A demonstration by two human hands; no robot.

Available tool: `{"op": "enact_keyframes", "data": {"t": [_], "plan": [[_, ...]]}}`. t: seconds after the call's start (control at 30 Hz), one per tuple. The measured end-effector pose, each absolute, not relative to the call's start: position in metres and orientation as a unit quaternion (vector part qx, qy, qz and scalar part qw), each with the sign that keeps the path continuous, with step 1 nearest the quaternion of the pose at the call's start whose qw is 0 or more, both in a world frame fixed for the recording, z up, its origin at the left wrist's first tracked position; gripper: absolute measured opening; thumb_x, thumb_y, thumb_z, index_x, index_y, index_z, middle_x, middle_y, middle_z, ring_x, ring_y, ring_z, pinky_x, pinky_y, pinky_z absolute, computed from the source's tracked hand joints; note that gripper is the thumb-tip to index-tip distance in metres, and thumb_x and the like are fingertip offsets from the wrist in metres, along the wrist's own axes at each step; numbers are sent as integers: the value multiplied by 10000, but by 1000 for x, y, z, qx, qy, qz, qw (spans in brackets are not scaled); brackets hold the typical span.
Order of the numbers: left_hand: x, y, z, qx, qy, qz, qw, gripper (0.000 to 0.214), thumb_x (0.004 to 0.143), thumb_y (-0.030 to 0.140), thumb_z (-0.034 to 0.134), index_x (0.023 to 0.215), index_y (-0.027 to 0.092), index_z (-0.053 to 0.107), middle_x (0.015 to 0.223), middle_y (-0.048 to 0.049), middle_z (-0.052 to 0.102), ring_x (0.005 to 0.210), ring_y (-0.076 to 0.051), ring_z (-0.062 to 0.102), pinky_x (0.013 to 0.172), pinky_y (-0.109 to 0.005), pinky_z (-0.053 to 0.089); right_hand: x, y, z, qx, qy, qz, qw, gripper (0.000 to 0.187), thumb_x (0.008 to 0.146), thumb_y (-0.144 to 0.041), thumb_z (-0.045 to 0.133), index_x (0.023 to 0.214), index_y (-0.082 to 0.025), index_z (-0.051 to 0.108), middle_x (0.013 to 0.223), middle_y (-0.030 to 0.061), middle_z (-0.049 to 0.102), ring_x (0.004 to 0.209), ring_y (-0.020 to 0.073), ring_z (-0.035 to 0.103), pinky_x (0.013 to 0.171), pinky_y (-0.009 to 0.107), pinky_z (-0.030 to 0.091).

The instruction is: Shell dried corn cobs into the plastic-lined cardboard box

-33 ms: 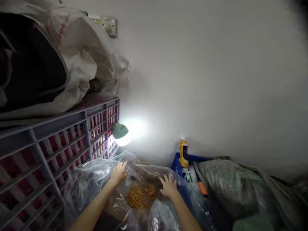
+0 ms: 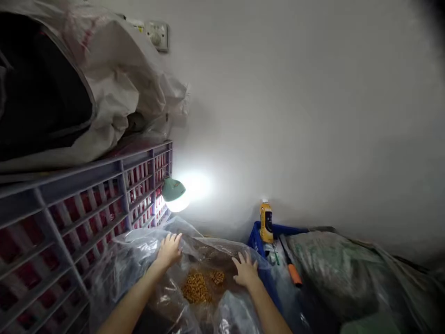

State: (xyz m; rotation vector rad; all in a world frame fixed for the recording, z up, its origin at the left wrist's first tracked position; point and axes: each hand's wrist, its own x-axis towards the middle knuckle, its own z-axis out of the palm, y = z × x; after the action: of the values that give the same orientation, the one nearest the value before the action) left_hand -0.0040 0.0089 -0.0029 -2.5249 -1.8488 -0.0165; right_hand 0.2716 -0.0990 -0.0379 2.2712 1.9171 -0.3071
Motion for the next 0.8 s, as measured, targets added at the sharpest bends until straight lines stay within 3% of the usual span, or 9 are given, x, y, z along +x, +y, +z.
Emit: {"op": "enact_keyframes", "data": {"t": [0.1,0.23,0.4,0.57,0.63,0.7,0.8], "plan": [[-14,35,-13,-802,-596,30,25,649,692,211,542,1319,167,384,1380,-116,373,1294,-366,209,1018,-531,152,287,-90,-50,760,638,-92,84,716,662,-364,637,1320,-293,363,1447,91,205,1322,336,112,995,599,57],[-18,69,-31,-810,-577,65,88,812,550,149,671,1310,235,398,1442,-87,243,1314,-379,119,1030,-539,23,303,-70,-66,770,628,-68,87,675,704,-331,601,1329,-259,355,1460,111,132,1338,295,13,1000,565,-67],[-16,105,-50,-829,-542,42,130,864,507,195,747,1302,202,409,1443,-99,237,1314,-382,73,1011,-520,-82,325,-40,-83,775,624,-57,81,584,734,-305,542,1298,-224,411,1457,90,163,1343,250,55,1031,507,-58],[-11,132,-53,-838,-528,47,127,928,501,245,770,1328,179,354,1454,-98,213,1301,-387,50,1001,-523,-73,357,-23,-90,781,620,-42,64,534,770,-250,470,1297,-178,413,1449,61,208,1344,201,69,1054,424,-89],[-6,141,-45,-836,-534,68,104,909,524,303,755,1331,188,352,1465,-97,175,1298,-397,55,1006,-533,-47,368,-16,-87,782,617,-51,62,506,778,-265,467,1276,-177,440,1442,60,233,1339,203,101,1062,416,-57],[3,147,-32,-825,-554,101,51,822,566,415,711,1299,190,412,1456,-103,208,1292,-408,98,1014,-541,9,370,-9,-81,783,614,-74,65,431,798,-308,446,1201,-174,519,1390,90,347,1310,229,213,1062,435,49],[24,139,-12,-815,-567,118,-19,520,768,456,475,1140,103,560,1274,-192,474,1172,-378,382,949,-523,251,350,-3,-66,775,619,-113,63,417,859,-365,322,1119,-161,577,1206,141,542,1157,252,452,971,431,284]]}}
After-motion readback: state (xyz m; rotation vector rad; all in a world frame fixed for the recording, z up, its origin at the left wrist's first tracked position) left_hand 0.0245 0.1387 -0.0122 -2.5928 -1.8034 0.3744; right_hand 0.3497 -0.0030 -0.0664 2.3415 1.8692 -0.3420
